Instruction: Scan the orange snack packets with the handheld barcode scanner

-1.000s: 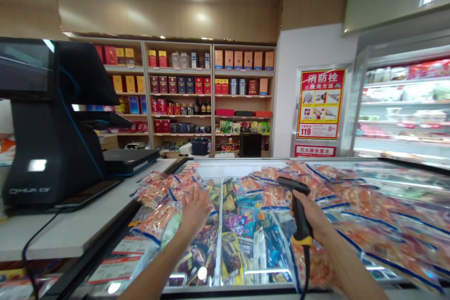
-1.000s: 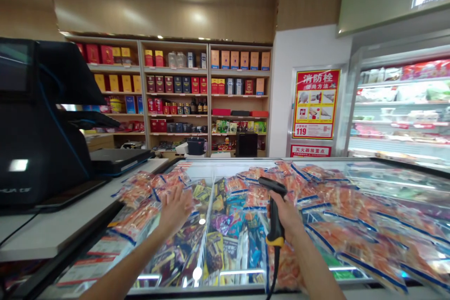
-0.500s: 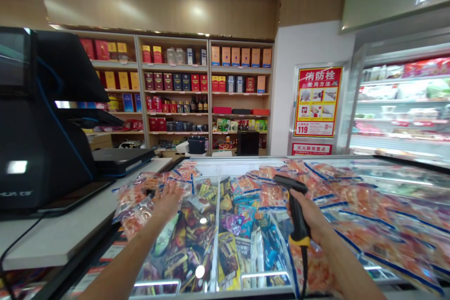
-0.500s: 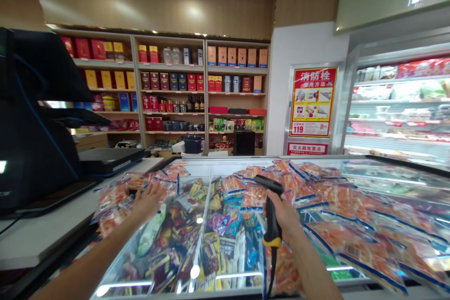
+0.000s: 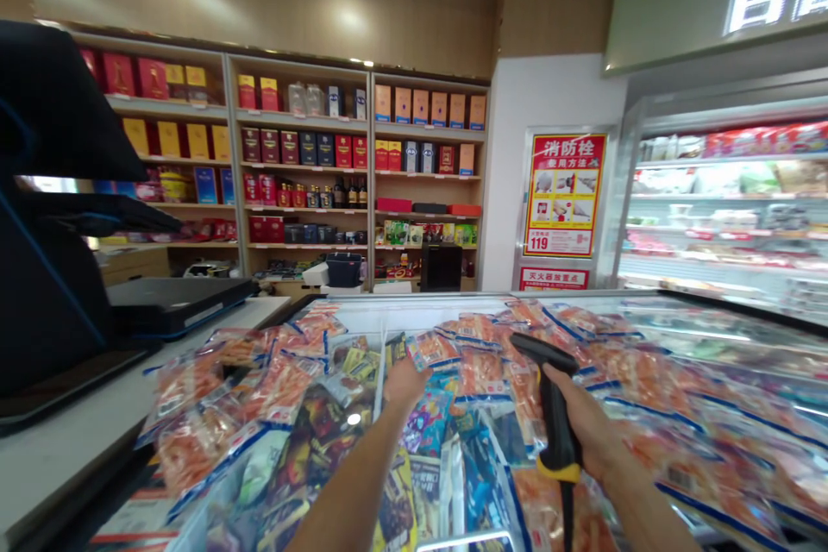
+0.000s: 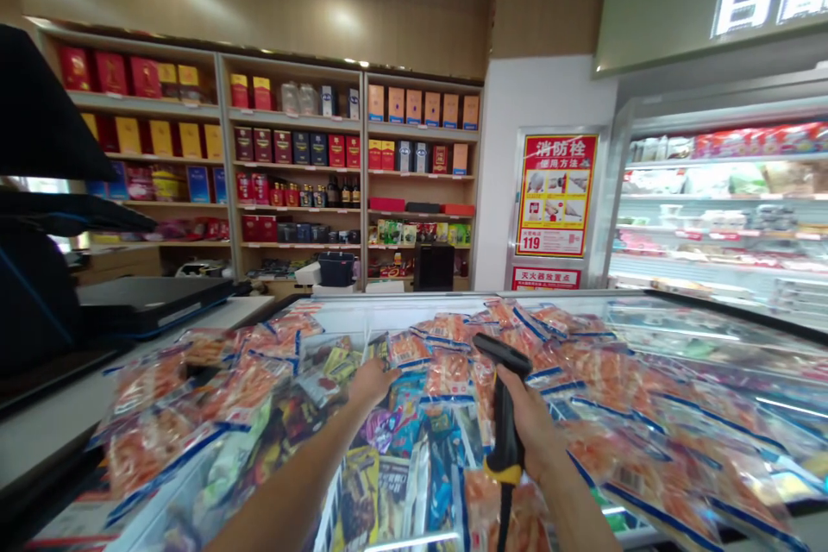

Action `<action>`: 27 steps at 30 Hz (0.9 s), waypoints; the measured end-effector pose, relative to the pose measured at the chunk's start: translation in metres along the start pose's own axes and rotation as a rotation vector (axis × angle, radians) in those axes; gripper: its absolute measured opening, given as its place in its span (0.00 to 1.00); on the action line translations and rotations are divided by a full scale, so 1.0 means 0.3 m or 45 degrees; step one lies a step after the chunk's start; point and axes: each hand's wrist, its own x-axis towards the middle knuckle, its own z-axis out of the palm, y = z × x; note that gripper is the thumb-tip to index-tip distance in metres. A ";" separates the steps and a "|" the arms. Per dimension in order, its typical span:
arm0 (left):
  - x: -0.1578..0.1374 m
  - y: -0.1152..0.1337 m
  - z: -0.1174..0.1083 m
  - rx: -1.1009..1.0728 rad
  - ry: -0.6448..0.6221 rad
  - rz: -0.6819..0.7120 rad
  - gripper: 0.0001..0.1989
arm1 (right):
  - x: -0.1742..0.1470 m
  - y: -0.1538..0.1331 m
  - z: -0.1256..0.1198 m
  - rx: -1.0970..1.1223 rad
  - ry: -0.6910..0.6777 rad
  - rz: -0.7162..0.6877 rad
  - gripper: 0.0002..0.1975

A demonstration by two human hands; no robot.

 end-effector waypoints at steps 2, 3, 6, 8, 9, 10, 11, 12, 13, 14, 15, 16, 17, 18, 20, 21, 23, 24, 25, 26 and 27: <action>0.005 0.021 0.002 -0.004 -0.025 -0.020 0.15 | 0.009 -0.002 -0.027 0.023 0.047 0.010 0.14; 0.009 0.027 0.001 -0.006 -0.034 -0.019 0.15 | 0.012 -0.002 -0.036 0.034 0.055 0.015 0.14; 0.024 0.025 -0.004 -0.019 -0.054 0.008 0.15 | 0.007 -0.004 -0.033 0.039 0.027 0.023 0.14; 0.035 0.002 -0.007 -0.029 -0.046 0.032 0.15 | -0.004 -0.001 -0.007 0.029 -0.014 0.029 0.15; 0.040 -0.017 -0.010 -0.035 -0.034 0.044 0.15 | -0.011 0.002 0.011 0.026 -0.039 0.036 0.15; 0.042 -0.039 -0.014 -0.042 -0.016 0.054 0.15 | -0.019 0.006 0.033 0.023 -0.072 0.042 0.16; 0.042 -0.064 -0.019 -0.050 0.007 0.060 0.15 | -0.028 0.012 0.058 0.018 -0.110 0.056 0.16; 0.038 -0.090 -0.025 -0.059 0.032 0.063 0.15 | -0.038 0.020 0.084 0.012 -0.150 0.074 0.17; 0.031 -0.117 -0.032 -0.068 0.058 0.062 0.15 | -0.049 0.029 0.111 0.005 -0.189 0.093 0.17; 0.022 -0.143 -0.041 -0.077 0.087 0.059 0.15 | -0.061 0.039 0.138 -0.001 -0.226 0.110 0.18; 0.010 -0.167 -0.051 -0.085 0.118 0.056 0.14 | -0.073 0.050 0.165 -0.008 -0.263 0.129 0.18; -0.003 -0.189 -0.062 -0.091 0.150 0.051 0.14 | -0.087 0.060 0.190 -0.015 -0.304 0.147 0.19; -0.016 -0.209 -0.073 -0.096 0.180 0.043 0.14 | -0.100 0.071 0.213 -0.020 -0.341 0.160 0.19; -0.029 -0.226 -0.085 -0.101 0.208 0.034 0.14 | -0.114 0.080 0.234 -0.028 -0.381 0.167 0.20; -0.050 -0.255 -0.107 -0.111 0.250 0.012 0.13 | -0.140 0.096 0.267 -0.052 -0.452 0.182 0.20; -0.057 -0.267 -0.117 -0.115 0.264 0.001 0.13 | -0.152 0.102 0.280 -0.062 -0.478 0.189 0.21; -0.068 -0.288 -0.135 -0.123 0.285 -0.015 0.13 | -0.175 0.108 0.303 -0.074 -0.515 0.202 0.21; -0.072 -0.298 -0.143 -0.124 0.292 -0.022 0.13 | -0.184 0.109 0.313 -0.076 -0.525 0.206 0.20; -0.076 -0.307 -0.150 -0.124 0.300 -0.028 0.13 | -0.193 0.109 0.322 -0.078 -0.533 0.205 0.21; -0.081 -0.315 -0.158 -0.123 0.308 -0.033 0.13 | -0.201 0.108 0.331 -0.083 -0.536 0.198 0.21; -0.086 -0.323 -0.165 -0.119 0.317 -0.039 0.13 | -0.207 0.106 0.338 -0.091 -0.536 0.191 0.21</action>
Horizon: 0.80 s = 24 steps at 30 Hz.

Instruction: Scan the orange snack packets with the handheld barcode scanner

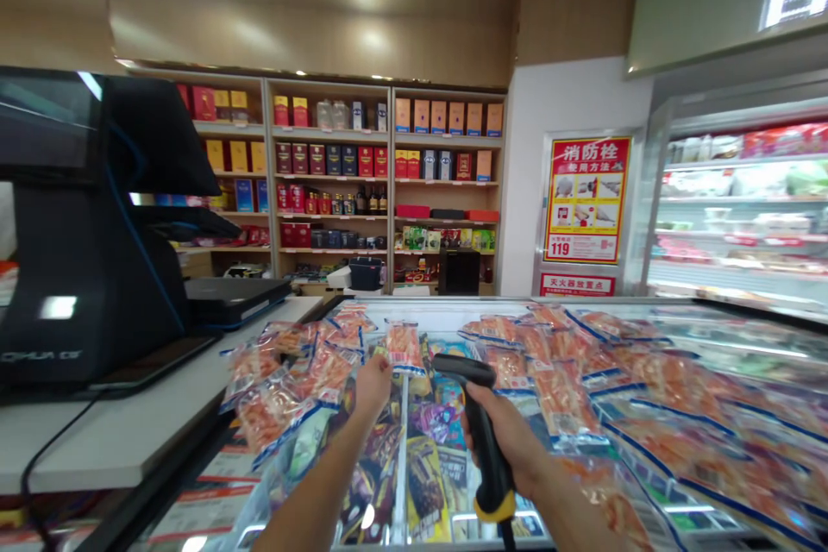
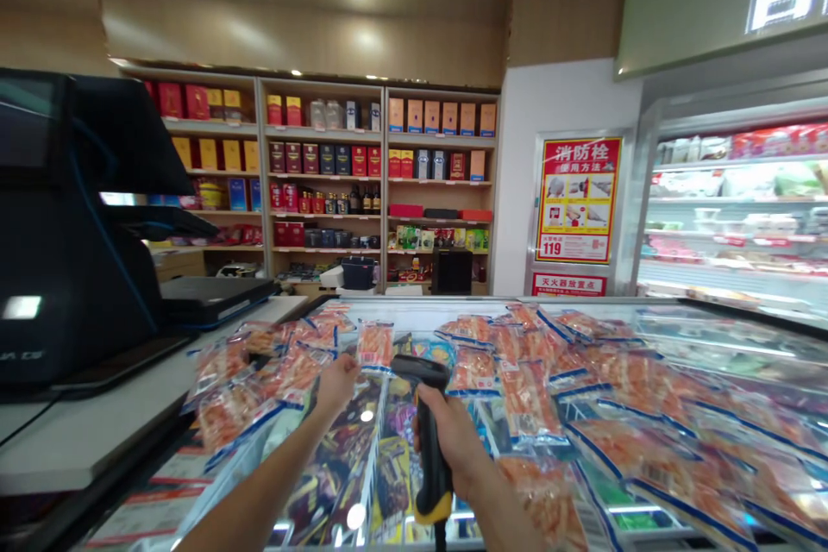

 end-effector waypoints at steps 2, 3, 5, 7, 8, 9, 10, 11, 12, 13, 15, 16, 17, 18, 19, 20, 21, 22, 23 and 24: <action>-0.008 -0.013 -0.020 0.013 0.026 -0.010 0.13 | -0.003 -0.005 0.013 -0.029 0.000 -0.004 0.21; -0.013 -0.020 -0.031 0.021 0.043 -0.016 0.13 | -0.003 -0.008 0.015 -0.038 -0.001 -0.006 0.21; -0.021 -0.034 -0.057 0.038 0.084 -0.026 0.13 | -0.002 -0.015 0.011 -0.033 0.015 -0.029 0.20; -0.024 -0.053 -0.088 0.055 0.135 -0.036 0.12 | 0.000 -0.024 -0.006 -0.011 0.061 -0.069 0.19; -0.024 -0.065 -0.105 0.064 0.164 -0.042 0.12 | 0.001 -0.030 -0.020 -0.003 0.095 -0.085 0.18; -0.022 -0.077 -0.122 0.073 0.194 -0.048 0.12 | 0.001 -0.036 -0.036 0.002 0.131 -0.096 0.17; -0.018 -0.091 -0.140 0.081 0.224 -0.054 0.12 | 0.001 -0.043 -0.054 0.002 0.168 -0.104 0.17; -0.014 -0.106 -0.157 0.088 0.255 -0.061 0.11 | 0.001 -0.050 -0.075 -0.001 0.201 -0.106 0.16; -0.010 -0.120 -0.174 0.095 0.285 -0.068 0.11 | 0.000 -0.057 -0.098 -0.010 0.236 -0.103 0.17; -0.006 -0.135 -0.190 0.100 0.315 -0.072 0.10 | -0.001 -0.063 -0.121 -0.016 0.272 -0.106 0.16; -0.001 -0.159 -0.217 0.110 0.366 -0.070 0.08 | -0.003 -0.076 -0.170 -0.020 0.342 -0.128 0.16; -0.002 -0.166 -0.227 0.113 0.387 -0.063 0.08 | -0.004 -0.081 -0.193 -0.013 0.376 -0.145 0.16; -0.005 -0.169 -0.234 0.115 0.406 -0.054 0.09 | -0.006 -0.087 -0.214 0.001 0.407 -0.166 0.15; -0.011 -0.167 -0.238 0.115 0.426 -0.043 0.09 | -0.009 -0.092 -0.233 0.020 0.431 -0.186 0.15; -0.019 -0.159 -0.239 0.115 0.447 -0.029 0.10 | -0.011 -0.096 -0.250 0.037 0.446 -0.193 0.14; -0.030 -0.143 -0.236 0.112 0.467 -0.008 0.10 | -0.014 -0.100 -0.264 0.052 0.456 -0.192 0.13; -0.041 -0.121 -0.229 0.106 0.482 0.021 0.11 | -0.016 -0.102 -0.277 0.065 0.465 -0.190 0.13; -0.053 -0.092 -0.218 0.096 0.488 0.058 0.12 | -0.018 -0.103 -0.288 0.073 0.476 -0.188 0.13; -0.065 -0.058 -0.202 0.080 0.479 0.104 0.12 | -0.019 -0.103 -0.297 0.077 0.481 -0.184 0.13; -0.077 -0.019 -0.182 0.058 0.454 0.152 0.12 | -0.020 -0.102 -0.307 0.079 0.488 -0.183 0.13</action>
